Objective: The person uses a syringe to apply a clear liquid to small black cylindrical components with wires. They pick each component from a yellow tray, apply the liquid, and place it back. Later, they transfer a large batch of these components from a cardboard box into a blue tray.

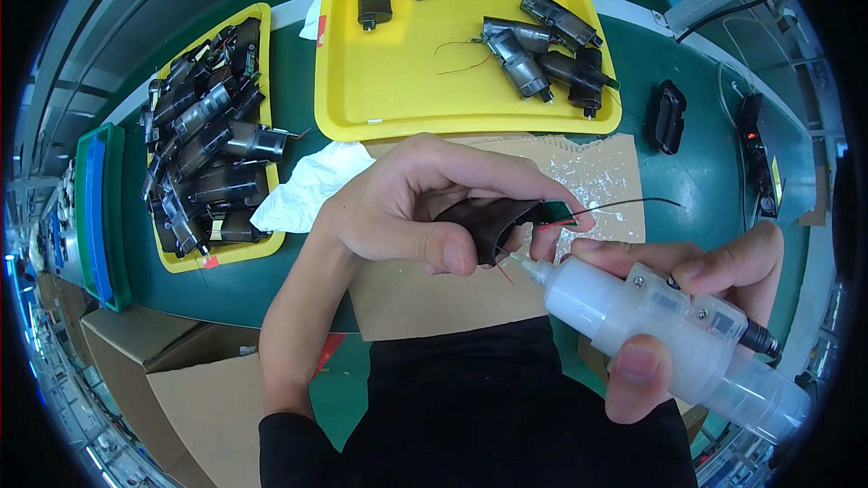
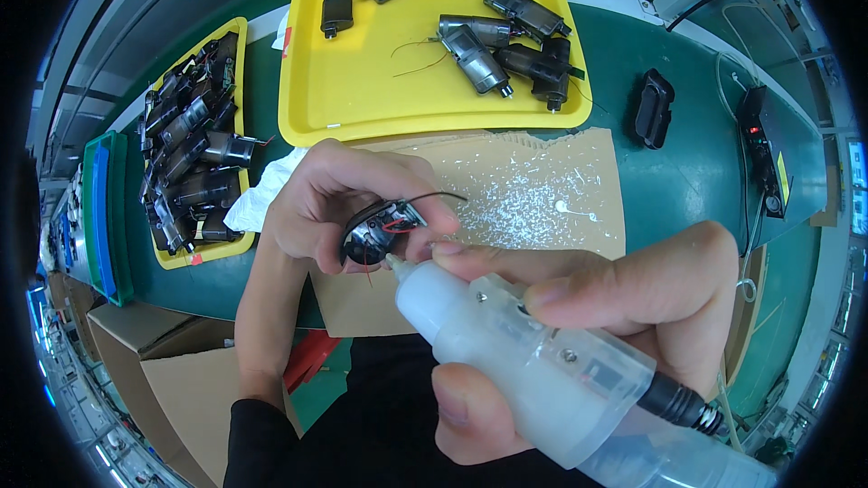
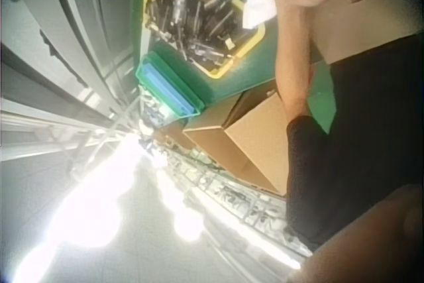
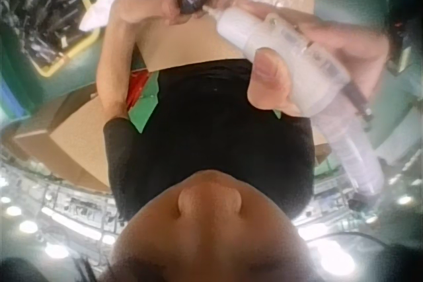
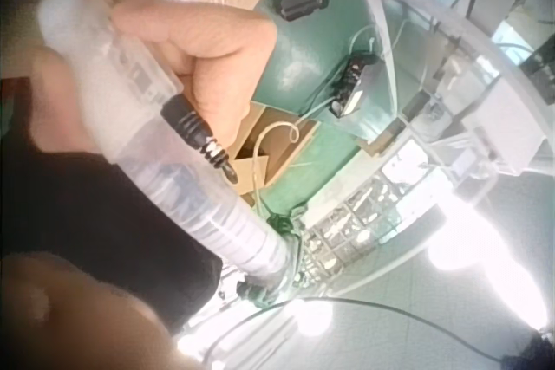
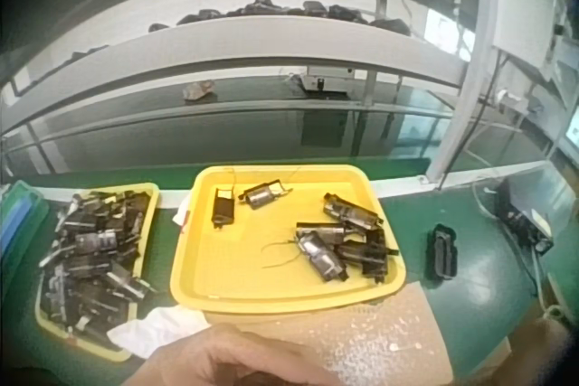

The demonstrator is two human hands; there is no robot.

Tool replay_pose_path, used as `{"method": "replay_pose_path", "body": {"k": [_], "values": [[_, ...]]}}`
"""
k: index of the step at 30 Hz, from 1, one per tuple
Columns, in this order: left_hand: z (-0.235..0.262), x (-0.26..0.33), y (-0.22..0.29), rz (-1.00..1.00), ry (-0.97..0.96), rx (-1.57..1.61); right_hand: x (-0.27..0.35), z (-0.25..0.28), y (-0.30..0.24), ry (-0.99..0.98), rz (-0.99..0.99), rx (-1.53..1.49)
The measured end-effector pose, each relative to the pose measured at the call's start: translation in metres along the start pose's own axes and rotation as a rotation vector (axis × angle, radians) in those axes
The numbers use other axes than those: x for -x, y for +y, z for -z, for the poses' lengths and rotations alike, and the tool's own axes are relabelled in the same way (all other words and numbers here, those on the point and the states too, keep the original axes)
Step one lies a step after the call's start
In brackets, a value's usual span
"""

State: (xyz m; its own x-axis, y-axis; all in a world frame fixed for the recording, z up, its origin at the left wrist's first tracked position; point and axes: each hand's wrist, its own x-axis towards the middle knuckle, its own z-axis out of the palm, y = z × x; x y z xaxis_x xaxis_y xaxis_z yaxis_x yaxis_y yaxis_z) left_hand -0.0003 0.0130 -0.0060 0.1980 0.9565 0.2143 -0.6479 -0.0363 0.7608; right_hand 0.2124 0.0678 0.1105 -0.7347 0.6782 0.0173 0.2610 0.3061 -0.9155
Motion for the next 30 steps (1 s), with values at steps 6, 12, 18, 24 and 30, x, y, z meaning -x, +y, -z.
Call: {"method": "replay_pose_path", "body": {"k": [6,12,18,24,30], "values": [[0.005,-0.001,-0.004,-0.01,-0.048,-0.035,-0.002,-0.008,0.012,0.083,0.219,0.003],[0.004,0.003,-0.007,-0.041,-0.07,-0.012,-0.005,-0.021,0.025,0.196,0.383,-0.14],[0.01,0.012,0.033,-0.125,0.111,-0.332,0.004,-0.019,0.062,0.494,0.438,-0.256],[0.019,0.089,0.107,-0.205,0.682,-1.588,-0.007,-0.04,0.12,0.235,-0.024,-0.093],[0.062,0.175,0.134,-0.097,1.356,-1.792,-0.006,-0.038,0.124,0.19,-0.155,-0.145]]}}
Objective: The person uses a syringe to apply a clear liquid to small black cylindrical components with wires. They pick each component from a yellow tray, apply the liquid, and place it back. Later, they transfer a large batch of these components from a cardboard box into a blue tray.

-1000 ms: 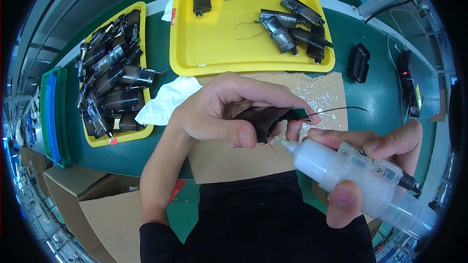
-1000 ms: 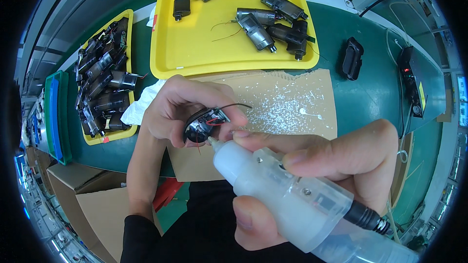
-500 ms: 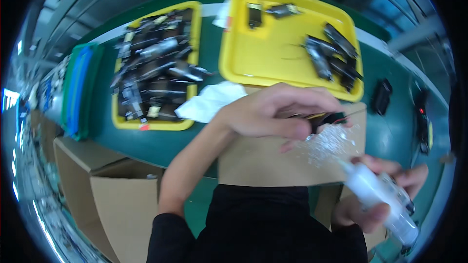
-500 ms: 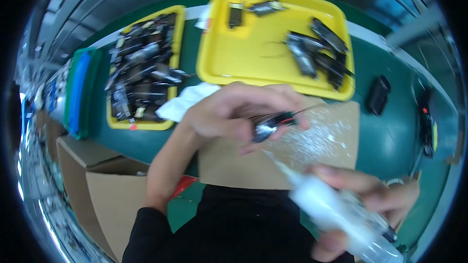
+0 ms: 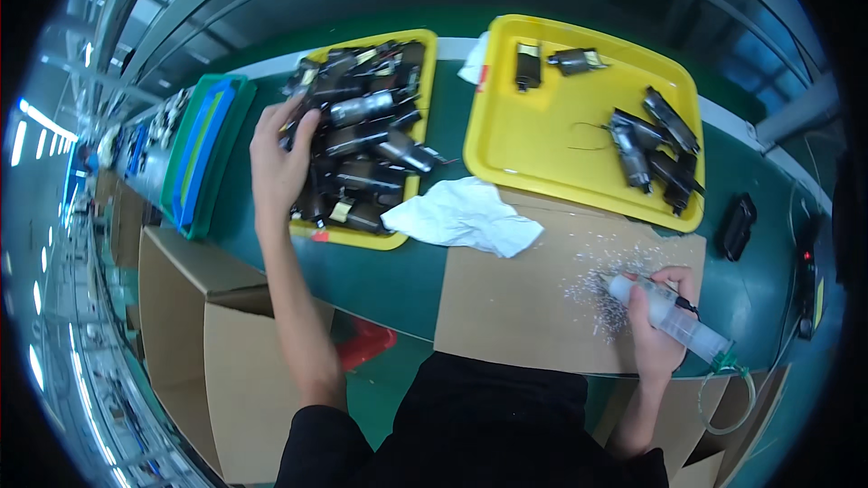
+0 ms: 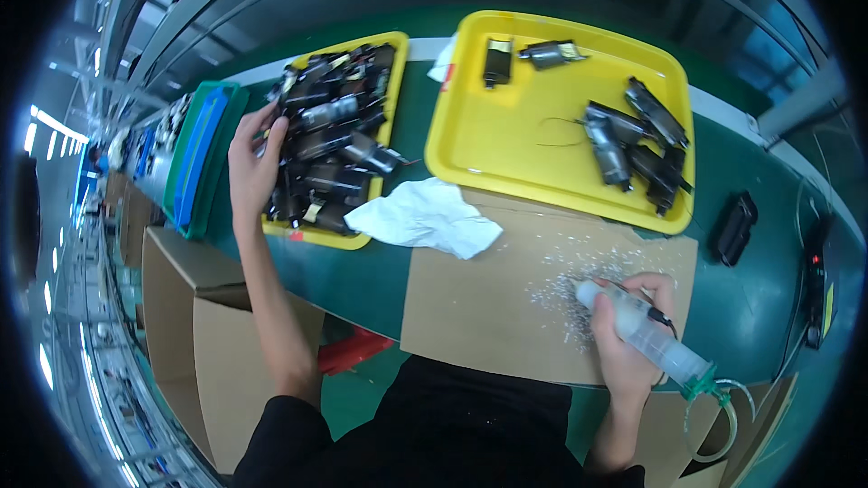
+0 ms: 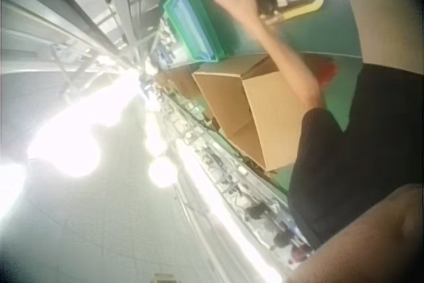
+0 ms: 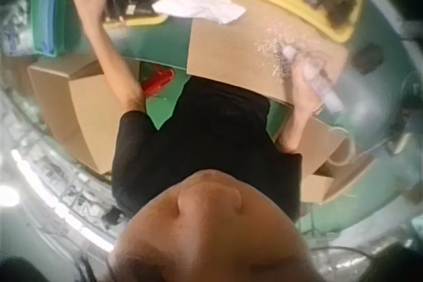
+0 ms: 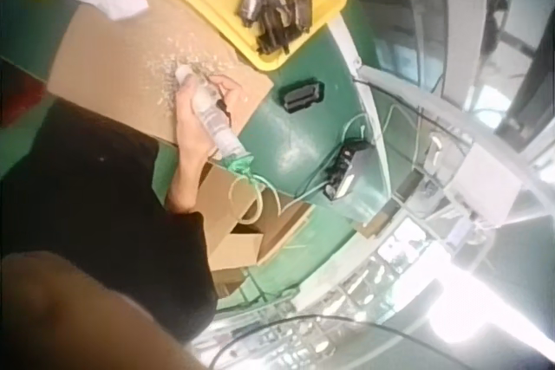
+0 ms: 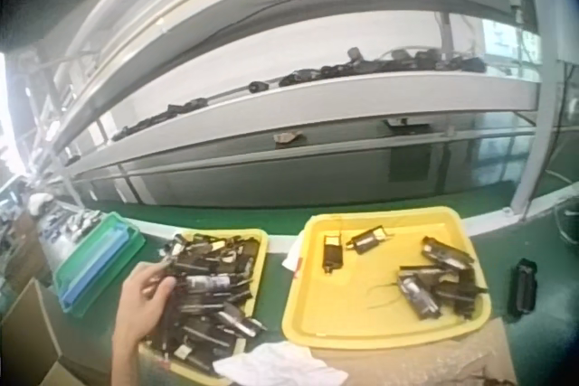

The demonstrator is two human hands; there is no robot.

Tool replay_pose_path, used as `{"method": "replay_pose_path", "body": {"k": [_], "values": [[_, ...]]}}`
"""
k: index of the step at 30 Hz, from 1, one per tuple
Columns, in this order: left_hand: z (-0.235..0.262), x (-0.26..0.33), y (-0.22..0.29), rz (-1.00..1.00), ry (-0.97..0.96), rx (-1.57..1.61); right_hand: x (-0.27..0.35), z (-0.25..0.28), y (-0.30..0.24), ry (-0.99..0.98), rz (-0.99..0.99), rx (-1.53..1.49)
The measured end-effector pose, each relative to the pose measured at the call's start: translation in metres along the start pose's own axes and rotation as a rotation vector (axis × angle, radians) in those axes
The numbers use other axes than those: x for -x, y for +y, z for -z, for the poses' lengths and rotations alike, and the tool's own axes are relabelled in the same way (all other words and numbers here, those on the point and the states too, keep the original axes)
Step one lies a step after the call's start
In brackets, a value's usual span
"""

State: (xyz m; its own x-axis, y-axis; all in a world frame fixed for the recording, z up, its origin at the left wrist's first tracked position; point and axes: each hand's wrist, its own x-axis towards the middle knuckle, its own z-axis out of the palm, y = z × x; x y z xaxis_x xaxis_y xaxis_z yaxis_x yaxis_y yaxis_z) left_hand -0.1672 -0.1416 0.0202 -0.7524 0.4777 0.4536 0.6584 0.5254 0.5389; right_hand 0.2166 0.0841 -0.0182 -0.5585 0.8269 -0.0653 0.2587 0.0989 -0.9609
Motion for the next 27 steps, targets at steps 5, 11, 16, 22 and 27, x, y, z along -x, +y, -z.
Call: {"method": "replay_pose_path", "body": {"k": [5,11,16,22,27], "values": [[-0.017,-0.01,0.02,-0.164,0.054,-0.323,-0.001,-0.002,0.002,0.017,0.024,-0.067],[-0.107,-0.043,0.122,-0.307,-0.24,-0.017,0.0,0.001,0.008,0.036,0.053,-0.041],[-0.203,-0.063,0.146,-0.209,-0.366,-0.299,0.003,-0.001,0.001,0.045,0.113,0.043],[-0.196,-0.058,0.134,-0.247,-0.346,-0.121,0.0,0.006,0.001,0.066,0.121,-0.011],[-0.138,-0.006,0.162,0.033,-0.811,0.974,-0.007,0.015,-0.019,0.16,0.229,-0.108]]}}
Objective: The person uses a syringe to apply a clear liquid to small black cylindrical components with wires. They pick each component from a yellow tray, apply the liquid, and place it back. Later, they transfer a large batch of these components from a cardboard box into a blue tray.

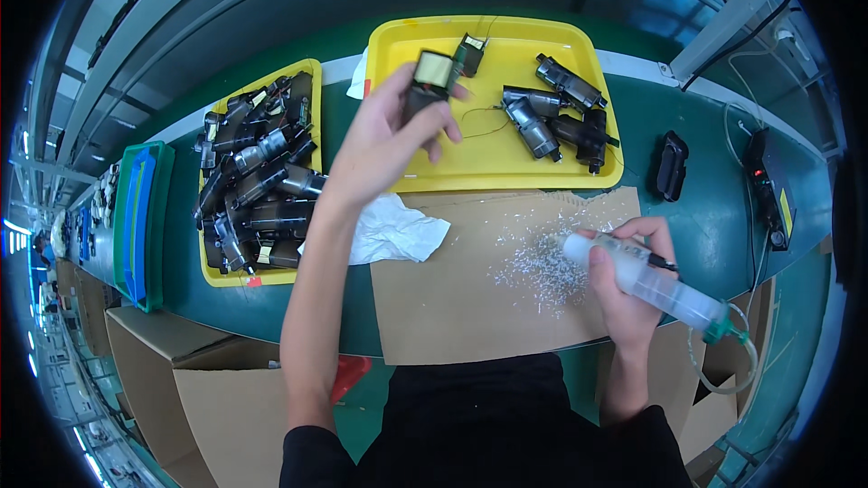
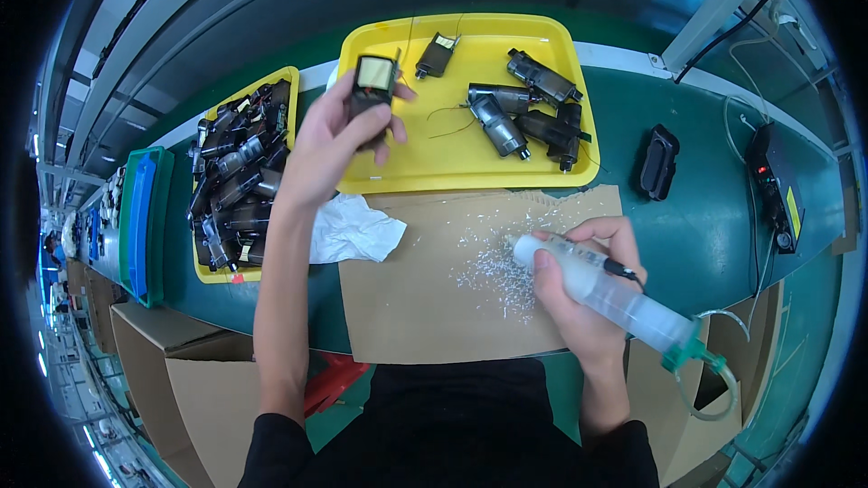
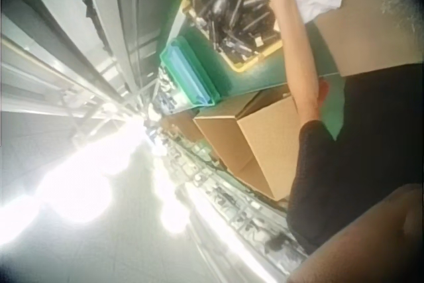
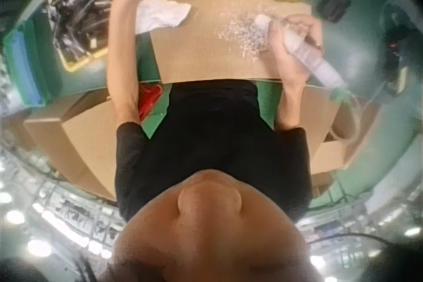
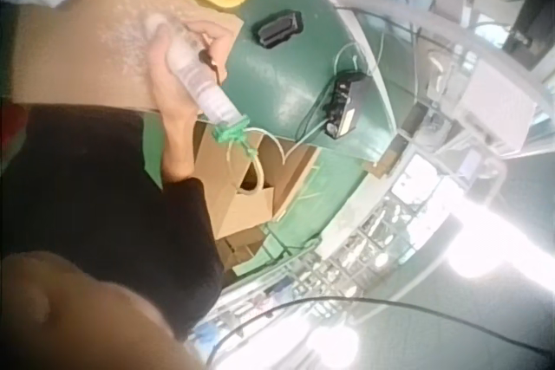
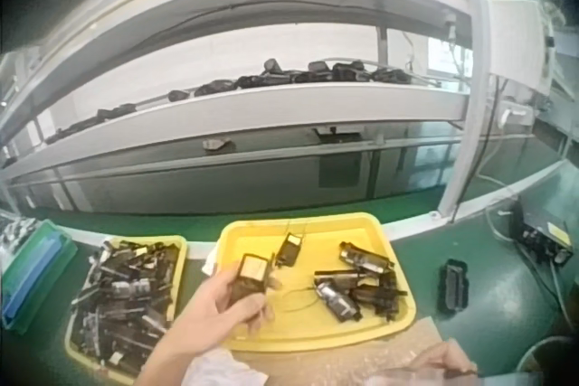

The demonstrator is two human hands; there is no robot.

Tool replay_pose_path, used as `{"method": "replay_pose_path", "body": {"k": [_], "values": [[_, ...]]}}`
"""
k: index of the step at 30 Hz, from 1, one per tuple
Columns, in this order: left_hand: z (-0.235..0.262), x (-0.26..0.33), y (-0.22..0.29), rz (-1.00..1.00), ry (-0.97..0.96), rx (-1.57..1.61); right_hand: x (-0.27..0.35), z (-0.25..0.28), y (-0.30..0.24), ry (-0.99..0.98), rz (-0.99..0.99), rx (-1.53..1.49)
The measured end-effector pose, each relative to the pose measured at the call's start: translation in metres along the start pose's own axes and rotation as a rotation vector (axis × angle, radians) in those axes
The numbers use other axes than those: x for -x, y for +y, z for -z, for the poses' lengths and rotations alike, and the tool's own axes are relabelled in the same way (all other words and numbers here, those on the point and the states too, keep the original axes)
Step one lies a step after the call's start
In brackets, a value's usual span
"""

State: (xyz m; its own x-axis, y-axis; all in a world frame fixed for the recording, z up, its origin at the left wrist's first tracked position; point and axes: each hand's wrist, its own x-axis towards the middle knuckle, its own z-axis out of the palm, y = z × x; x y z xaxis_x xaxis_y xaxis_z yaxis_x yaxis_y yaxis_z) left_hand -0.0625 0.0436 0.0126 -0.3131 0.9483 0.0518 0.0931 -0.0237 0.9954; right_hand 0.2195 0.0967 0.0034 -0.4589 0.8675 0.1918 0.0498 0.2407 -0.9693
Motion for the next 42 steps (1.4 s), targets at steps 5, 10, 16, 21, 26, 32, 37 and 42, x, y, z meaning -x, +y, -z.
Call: {"method": "replay_pose_path", "body": {"k": [5,10,16,21,26,32,37,42], "values": [[-0.033,0.029,-0.014,0.058,-0.279,0.85,-0.007,0.004,-0.038,-0.018,0.165,-0.052],[-0.052,0.039,-0.019,0.036,-0.4,0.919,-0.005,-0.02,-0.068,0.135,0.178,-0.075],[-0.05,0.048,-0.019,0.073,-0.484,0.904,-0.004,-0.037,-0.074,0.101,0.119,-0.024],[-0.046,0.049,-0.018,0.117,-0.538,0.886,-0.002,-0.034,-0.076,0.03,0.071,-0.04],[-0.046,0.051,-0.021,0.115,-0.545,0.881,0.0,-0.032,-0.07,-0.028,0.123,-0.017],[-0.049,0.05,-0.018,0.109,-0.532,0.88,0.0,-0.021,-0.064,-0.109,0.193,0.013],[-0.043,0.052,-0.019,0.153,-0.569,0.852,0.001,-0.021,-0.065,-0.141,0.183,0.018],[-0.046,0.051,-0.014,0.143,-0.547,0.851,0.003,-0.019,-0.069,-0.151,0.177,0.029]]}}
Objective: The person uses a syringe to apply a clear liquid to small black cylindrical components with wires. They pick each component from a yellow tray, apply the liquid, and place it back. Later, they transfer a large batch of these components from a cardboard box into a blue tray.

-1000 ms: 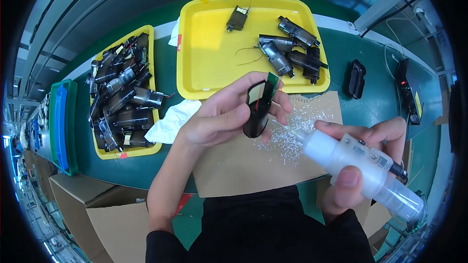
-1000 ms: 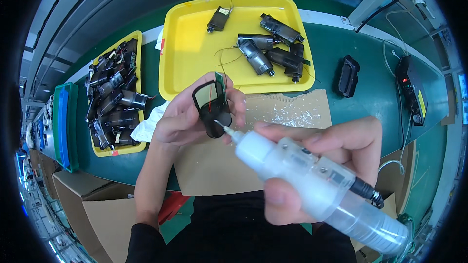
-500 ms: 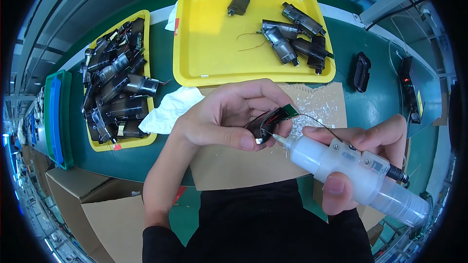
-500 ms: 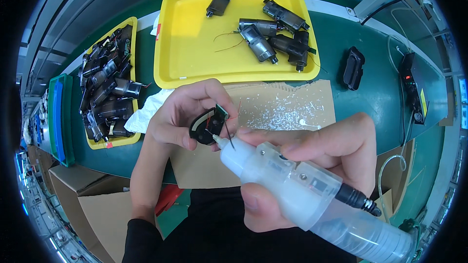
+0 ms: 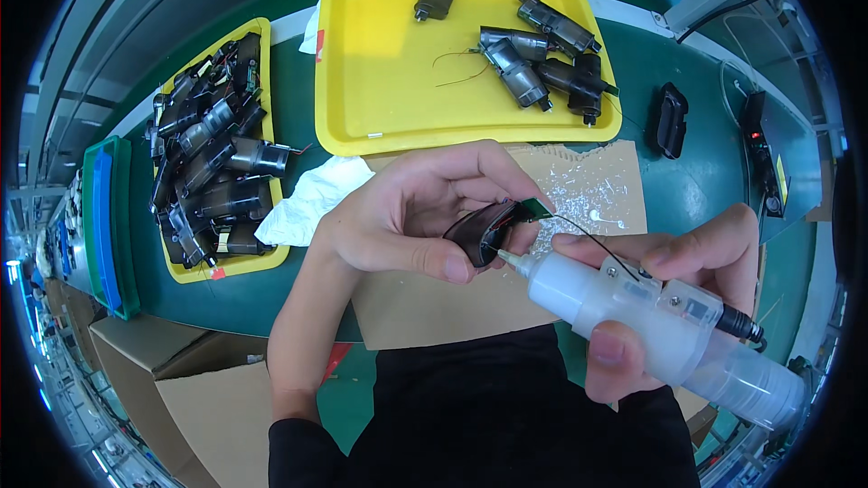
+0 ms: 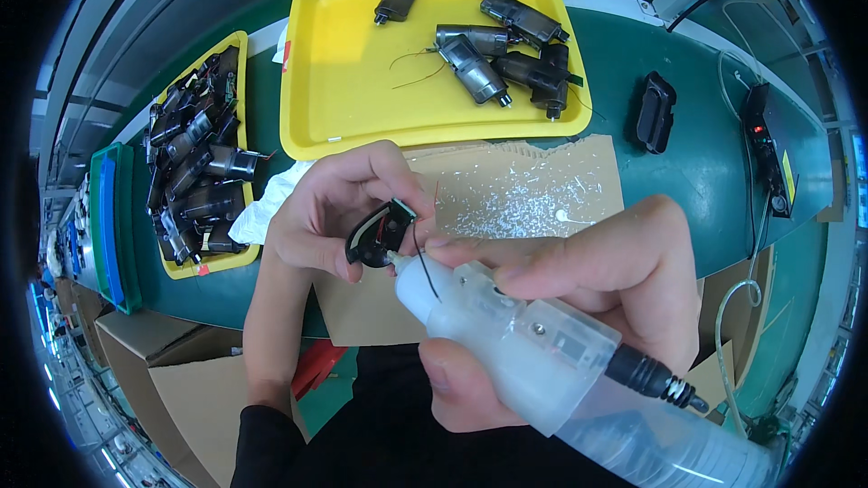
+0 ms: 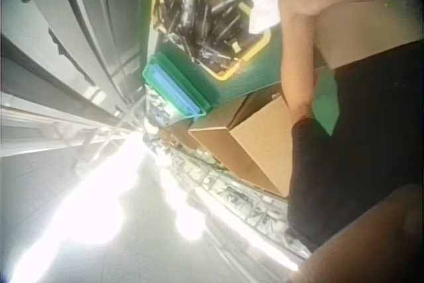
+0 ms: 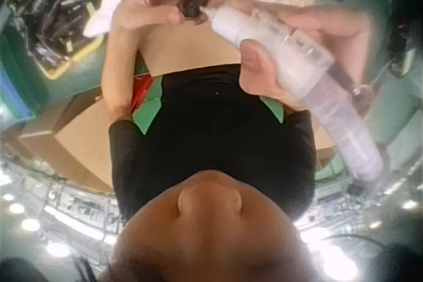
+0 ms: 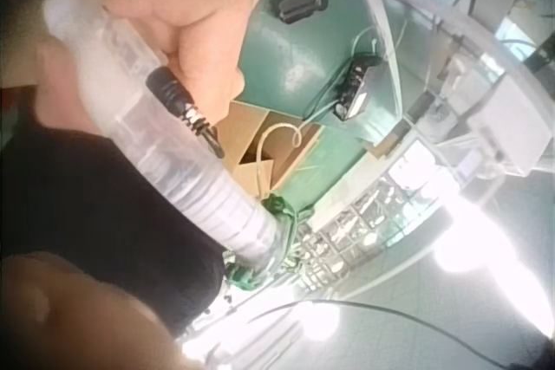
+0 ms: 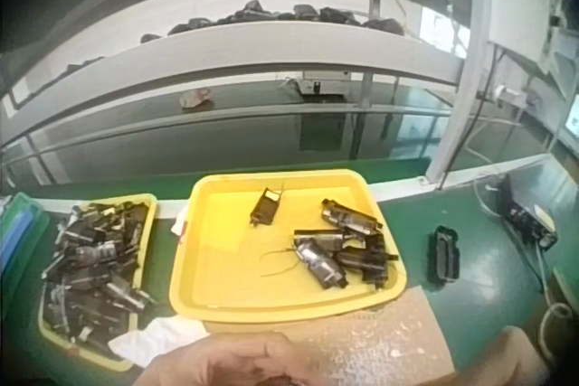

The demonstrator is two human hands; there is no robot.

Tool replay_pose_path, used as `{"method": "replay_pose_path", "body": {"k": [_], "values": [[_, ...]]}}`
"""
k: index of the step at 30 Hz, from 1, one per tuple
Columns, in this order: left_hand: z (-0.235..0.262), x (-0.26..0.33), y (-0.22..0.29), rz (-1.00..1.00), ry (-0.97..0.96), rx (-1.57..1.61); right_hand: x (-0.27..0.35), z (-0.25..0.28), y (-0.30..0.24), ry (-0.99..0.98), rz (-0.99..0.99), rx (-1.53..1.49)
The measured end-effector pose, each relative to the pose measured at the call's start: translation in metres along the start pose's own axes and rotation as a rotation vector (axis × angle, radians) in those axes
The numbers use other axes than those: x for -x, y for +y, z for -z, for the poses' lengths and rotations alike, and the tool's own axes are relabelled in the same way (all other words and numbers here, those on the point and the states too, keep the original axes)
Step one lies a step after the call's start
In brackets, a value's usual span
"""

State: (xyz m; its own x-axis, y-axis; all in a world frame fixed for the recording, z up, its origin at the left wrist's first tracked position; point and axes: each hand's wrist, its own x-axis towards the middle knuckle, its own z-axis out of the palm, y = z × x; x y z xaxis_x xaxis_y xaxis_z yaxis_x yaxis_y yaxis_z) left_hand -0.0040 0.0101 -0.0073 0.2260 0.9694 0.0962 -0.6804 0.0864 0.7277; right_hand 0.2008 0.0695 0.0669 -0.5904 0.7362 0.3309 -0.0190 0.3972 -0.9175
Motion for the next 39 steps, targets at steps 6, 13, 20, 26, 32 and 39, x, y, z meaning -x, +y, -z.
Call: {"method": "replay_pose_path", "body": {"k": [6,13,20,26,32,39], "values": [[0.003,-0.001,-0.001,-0.023,-0.061,-0.024,0.002,0.0,-0.003,-0.012,-0.004,0.01],[0.005,0.004,-0.003,-0.059,-0.063,-0.023,0.003,-0.002,-0.003,-0.039,-0.001,-0.003],[0.003,0.003,-0.003,-0.065,-0.064,-0.025,0.003,-0.003,-0.004,-0.036,0.003,0.001],[0.003,0.002,-0.005,-0.106,-0.08,-0.038,0.003,-0.001,-0.007,-0.054,-0.002,0.01],[0.003,0.002,-0.001,-0.072,-0.09,-0.045,0.004,-0.001,-0.01,-0.071,-0.011,0.014],[0.005,0.002,-0.005,-0.131,-0.139,-0.04,0.005,-0.002,-0.012,-0.076,-0.018,0.012]]}}
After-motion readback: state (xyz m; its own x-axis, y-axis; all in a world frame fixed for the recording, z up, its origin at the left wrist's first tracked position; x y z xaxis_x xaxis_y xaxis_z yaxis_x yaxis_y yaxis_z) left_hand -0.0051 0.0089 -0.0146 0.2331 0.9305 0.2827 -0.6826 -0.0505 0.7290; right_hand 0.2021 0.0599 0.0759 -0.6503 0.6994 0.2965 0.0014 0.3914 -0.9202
